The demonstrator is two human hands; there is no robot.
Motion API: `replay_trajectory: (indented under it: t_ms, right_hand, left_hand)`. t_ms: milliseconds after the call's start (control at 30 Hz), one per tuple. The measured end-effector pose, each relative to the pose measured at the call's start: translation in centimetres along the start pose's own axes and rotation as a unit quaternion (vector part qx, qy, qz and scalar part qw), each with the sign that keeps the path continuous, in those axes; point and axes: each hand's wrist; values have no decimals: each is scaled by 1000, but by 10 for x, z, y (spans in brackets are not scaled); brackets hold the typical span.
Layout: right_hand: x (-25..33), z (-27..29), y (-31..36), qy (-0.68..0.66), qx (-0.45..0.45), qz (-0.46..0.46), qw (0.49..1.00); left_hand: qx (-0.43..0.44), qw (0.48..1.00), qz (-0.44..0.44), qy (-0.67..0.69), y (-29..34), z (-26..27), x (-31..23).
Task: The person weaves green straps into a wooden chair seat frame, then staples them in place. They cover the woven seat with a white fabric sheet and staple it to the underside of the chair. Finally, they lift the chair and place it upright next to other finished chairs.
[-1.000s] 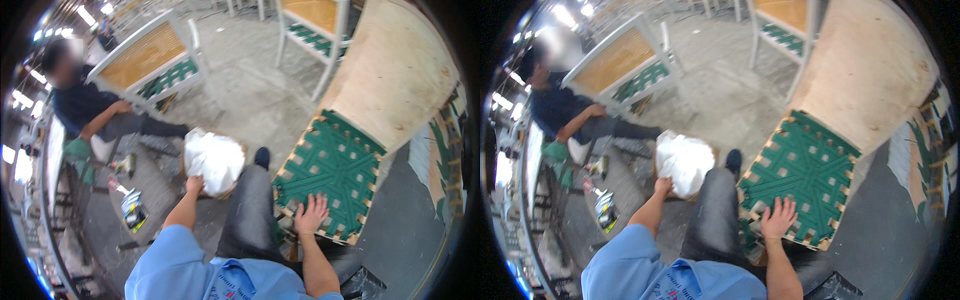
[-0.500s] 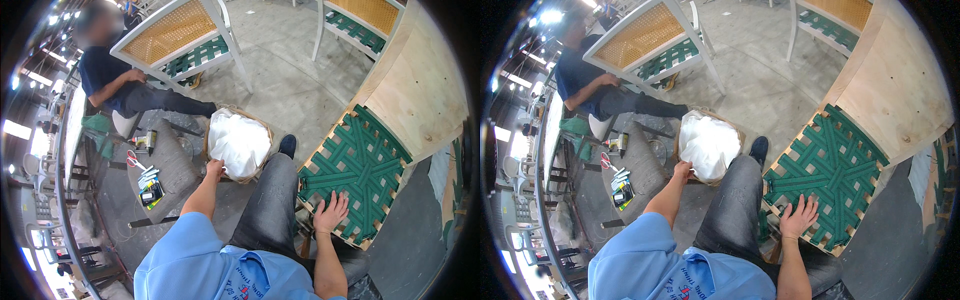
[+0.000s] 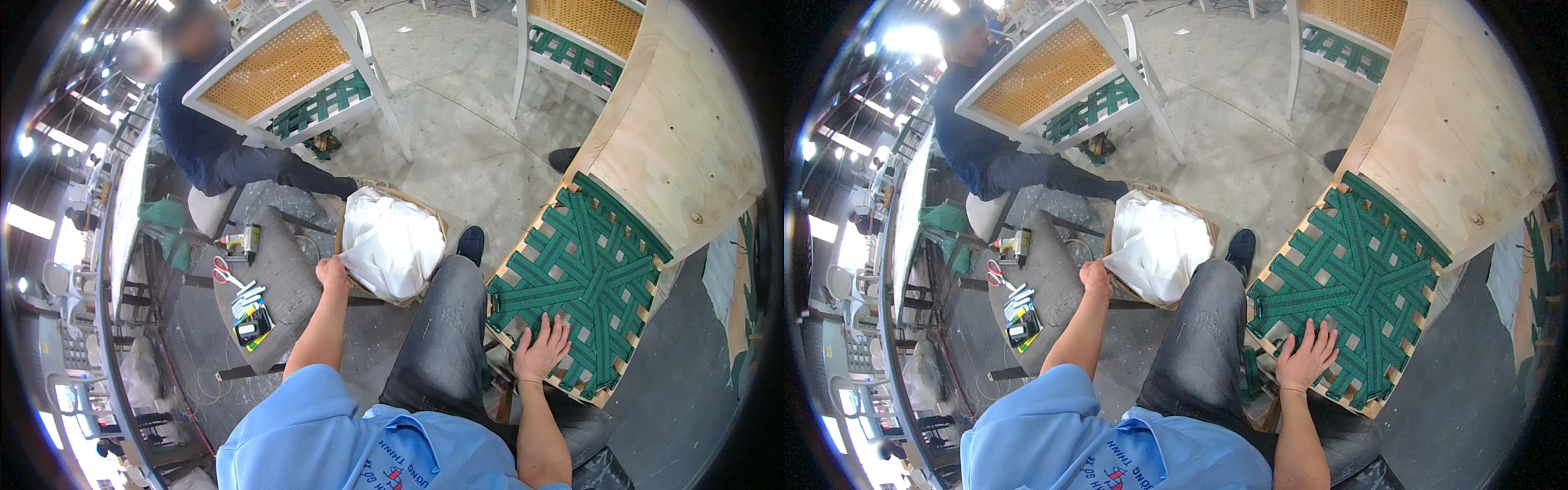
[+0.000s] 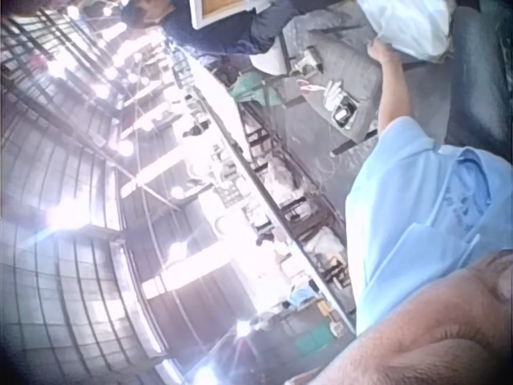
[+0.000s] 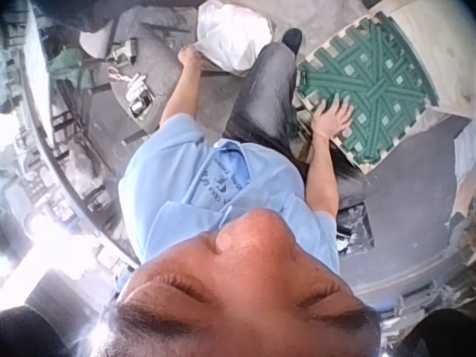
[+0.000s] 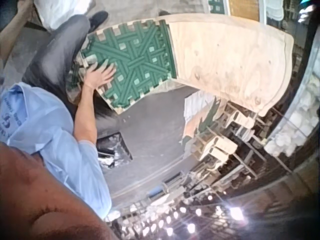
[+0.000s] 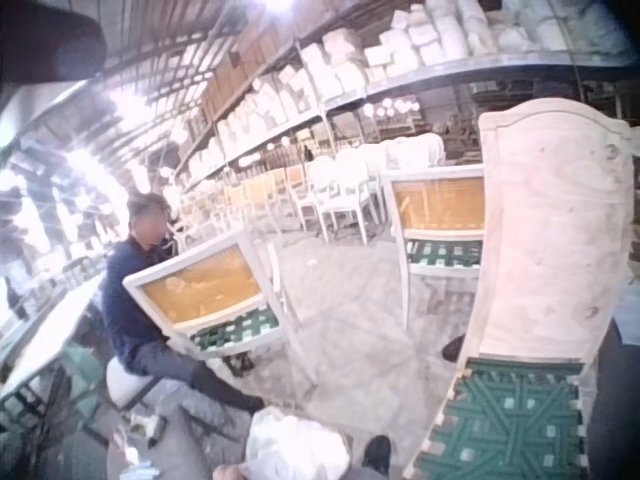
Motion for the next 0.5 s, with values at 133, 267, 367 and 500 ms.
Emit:
replay_trajectory:
  t_ms: [133, 267, 367, 500]
  right_hand:
    - [0, 1, 0, 4, -1, 3, 1000]
    - [1, 3, 2, -16, 2, -7, 1000]
    - [4, 5, 1, -15, 6, -9, 1000]
    - [1, 9, 2, -6, -1, -13, 1000]
  left_hand:
    - [-52, 999, -1, 14, -14, -1, -30]
    - [6, 994, -100, 33, -26, 5, -77]
    - [65, 980, -187, 1, -23, 14, -107]
    - [171, 953, -249, 16, 4, 26, -150]
Point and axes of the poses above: each hand's wrist, its own y-axis away from the middle knuckle, its own z-axis out of the back of the hand, x = y × z, and after that the axes turned 7 degrees about -x, right-handed
